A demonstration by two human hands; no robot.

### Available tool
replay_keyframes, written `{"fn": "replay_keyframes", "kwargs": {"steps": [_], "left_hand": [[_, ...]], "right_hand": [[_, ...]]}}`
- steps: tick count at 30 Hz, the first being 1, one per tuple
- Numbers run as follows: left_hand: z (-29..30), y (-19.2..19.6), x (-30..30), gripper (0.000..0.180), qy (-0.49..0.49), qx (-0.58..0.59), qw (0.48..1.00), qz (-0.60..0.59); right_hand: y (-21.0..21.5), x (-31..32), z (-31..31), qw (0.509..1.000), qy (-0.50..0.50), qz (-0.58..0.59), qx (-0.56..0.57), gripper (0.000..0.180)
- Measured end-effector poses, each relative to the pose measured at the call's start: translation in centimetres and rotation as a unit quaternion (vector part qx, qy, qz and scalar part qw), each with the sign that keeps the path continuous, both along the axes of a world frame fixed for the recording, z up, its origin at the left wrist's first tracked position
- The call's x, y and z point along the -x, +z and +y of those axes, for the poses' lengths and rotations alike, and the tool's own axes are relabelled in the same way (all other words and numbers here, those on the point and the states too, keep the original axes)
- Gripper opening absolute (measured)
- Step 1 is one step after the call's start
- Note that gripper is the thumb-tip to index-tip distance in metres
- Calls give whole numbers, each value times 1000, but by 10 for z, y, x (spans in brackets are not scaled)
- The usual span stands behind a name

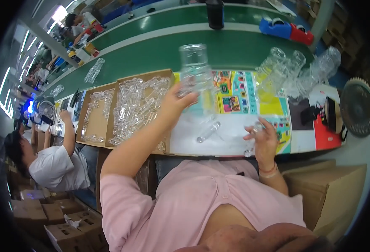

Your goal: Applying a liquid adhesive or sealant from a squeeze bottle onto small clear plastic components as part of an assembly line process.

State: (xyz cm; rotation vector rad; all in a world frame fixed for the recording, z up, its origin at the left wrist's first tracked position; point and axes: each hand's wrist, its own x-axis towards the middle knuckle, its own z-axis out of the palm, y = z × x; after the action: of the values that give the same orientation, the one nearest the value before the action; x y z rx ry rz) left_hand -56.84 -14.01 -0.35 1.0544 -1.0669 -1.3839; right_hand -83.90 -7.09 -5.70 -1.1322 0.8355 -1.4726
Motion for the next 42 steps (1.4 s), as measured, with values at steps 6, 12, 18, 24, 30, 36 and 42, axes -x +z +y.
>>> {"fn": "replay_keyframes", "kwargs": {"steps": [6, 12, 18, 24, 30, 36, 42], "left_hand": [[120, 6, -5, 88, 82, 38, 986, 137], [148, 3, -8, 97, 120, 98, 977, 143], [158, -2, -11, 94, 108, 118, 978, 131], [163, -3, -14, 91, 95, 104, 982, 125], [153, -2, -12, 91, 94, 118, 979, 134], [144, -10, -26, 97, 5, 40, 978, 205], [151, 0, -18, 79, -170, 397, 889, -155]], "right_hand": [[32, -60, -9, 959, 269, -79, 32, 42], [37, -88, 12, 945, 324, -42, 29, 43], [43, -97, 30, 958, 283, -43, 23, 42], [44, -93, 34, 970, 195, 95, 109, 42], [45, -97, 32, 959, 140, 183, 164, 43], [57, -86, 12, 923, 190, 234, 237, 57], [51, -102, 35, 918, 363, -59, 150, 45]]}}
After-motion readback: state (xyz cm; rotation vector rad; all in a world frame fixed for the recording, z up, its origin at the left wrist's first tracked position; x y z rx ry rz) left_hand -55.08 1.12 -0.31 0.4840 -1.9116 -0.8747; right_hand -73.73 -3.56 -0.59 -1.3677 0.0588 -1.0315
